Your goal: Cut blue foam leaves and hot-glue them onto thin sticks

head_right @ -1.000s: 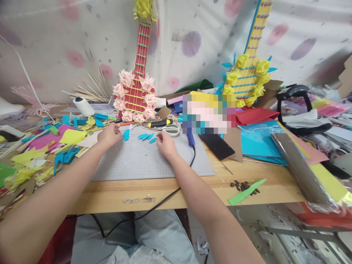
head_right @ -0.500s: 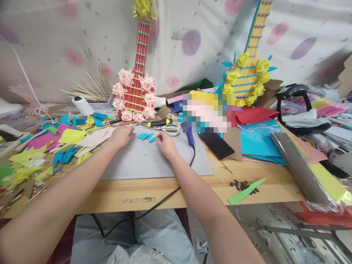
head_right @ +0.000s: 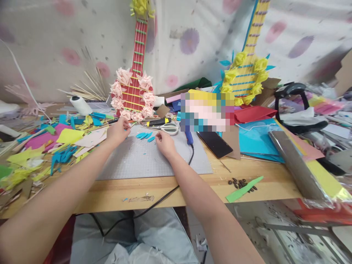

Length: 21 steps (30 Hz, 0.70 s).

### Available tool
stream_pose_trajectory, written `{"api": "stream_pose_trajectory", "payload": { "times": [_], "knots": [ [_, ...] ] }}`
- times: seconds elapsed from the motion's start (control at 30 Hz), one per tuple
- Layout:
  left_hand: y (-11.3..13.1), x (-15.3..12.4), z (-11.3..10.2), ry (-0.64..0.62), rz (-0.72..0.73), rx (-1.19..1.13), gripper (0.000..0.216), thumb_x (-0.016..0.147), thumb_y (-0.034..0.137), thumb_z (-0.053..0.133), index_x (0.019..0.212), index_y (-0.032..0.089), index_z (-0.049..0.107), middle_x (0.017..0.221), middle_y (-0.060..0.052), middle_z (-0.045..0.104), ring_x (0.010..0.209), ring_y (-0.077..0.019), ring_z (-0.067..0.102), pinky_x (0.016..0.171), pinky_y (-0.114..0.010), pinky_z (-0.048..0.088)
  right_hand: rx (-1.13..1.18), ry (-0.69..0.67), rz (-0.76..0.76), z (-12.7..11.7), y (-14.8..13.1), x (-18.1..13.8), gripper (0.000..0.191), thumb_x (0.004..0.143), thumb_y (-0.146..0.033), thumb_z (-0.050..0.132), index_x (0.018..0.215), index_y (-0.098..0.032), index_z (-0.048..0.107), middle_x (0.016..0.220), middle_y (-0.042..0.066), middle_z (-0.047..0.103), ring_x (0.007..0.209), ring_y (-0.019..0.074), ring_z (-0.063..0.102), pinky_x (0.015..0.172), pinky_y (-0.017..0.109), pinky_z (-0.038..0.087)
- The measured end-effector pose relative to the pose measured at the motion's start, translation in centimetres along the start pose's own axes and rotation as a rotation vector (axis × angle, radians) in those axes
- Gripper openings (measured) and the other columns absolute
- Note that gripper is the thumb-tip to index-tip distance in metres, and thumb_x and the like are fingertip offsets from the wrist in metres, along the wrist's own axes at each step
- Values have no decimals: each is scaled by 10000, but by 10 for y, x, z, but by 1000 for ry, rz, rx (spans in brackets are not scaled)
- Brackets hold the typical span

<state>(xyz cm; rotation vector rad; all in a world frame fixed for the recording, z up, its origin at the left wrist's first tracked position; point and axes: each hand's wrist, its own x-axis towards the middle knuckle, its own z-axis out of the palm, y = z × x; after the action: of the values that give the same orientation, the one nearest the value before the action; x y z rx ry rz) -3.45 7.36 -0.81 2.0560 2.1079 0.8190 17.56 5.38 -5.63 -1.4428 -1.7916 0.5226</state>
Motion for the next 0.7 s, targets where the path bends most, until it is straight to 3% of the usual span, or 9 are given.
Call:
{"api": "stream_pose_trajectory", "payload": {
  "times": [0.17, 0.3, 0.5, 0.7],
  "knots": [
    [-25, -9, -5, 180, -168, -684, 429, 576, 160, 631, 963, 198, 448, 721, 19, 599, 654, -139, 607, 621, -274, 481, -20, -25, -23, 0, -6, 1, 123, 746, -204, 451, 782, -185, 567, 757, 3, 606, 670, 116, 514, 618, 228, 370],
    [-44, -29, -2, 264, -334, -1073, 279, 554, 199, 652, 773, 161, 483, 696, 16, 560, 658, -148, 626, 582, -283, 513, -97, -113, -116, 5, -31, 10, 129, 744, -200, 487, 835, -191, 579, 813, 6, 633, 711, 122, 537, 637, 233, 371],
    [-51, -50, 1, 424, -412, -1229, 217, 554, 186, 656, 704, 141, 505, 660, 15, 568, 687, -169, 649, 578, -267, 525, -239, -286, -215, 44, -78, 39, 183, 775, -251, 493, 944, -212, 549, 936, 11, 652, 831, 155, 576, 676, 251, 388],
    [-56, -53, 0, 485, -452, -1289, 152, 615, 146, 628, 758, 115, 589, 750, -33, 615, 684, -153, 649, 560, -239, 518, -402, -336, -245, 87, -93, 55, 319, 796, -229, 464, 1112, -189, 447, 983, 79, 635, 927, 193, 567, 739, 292, 414]
  ]
}}
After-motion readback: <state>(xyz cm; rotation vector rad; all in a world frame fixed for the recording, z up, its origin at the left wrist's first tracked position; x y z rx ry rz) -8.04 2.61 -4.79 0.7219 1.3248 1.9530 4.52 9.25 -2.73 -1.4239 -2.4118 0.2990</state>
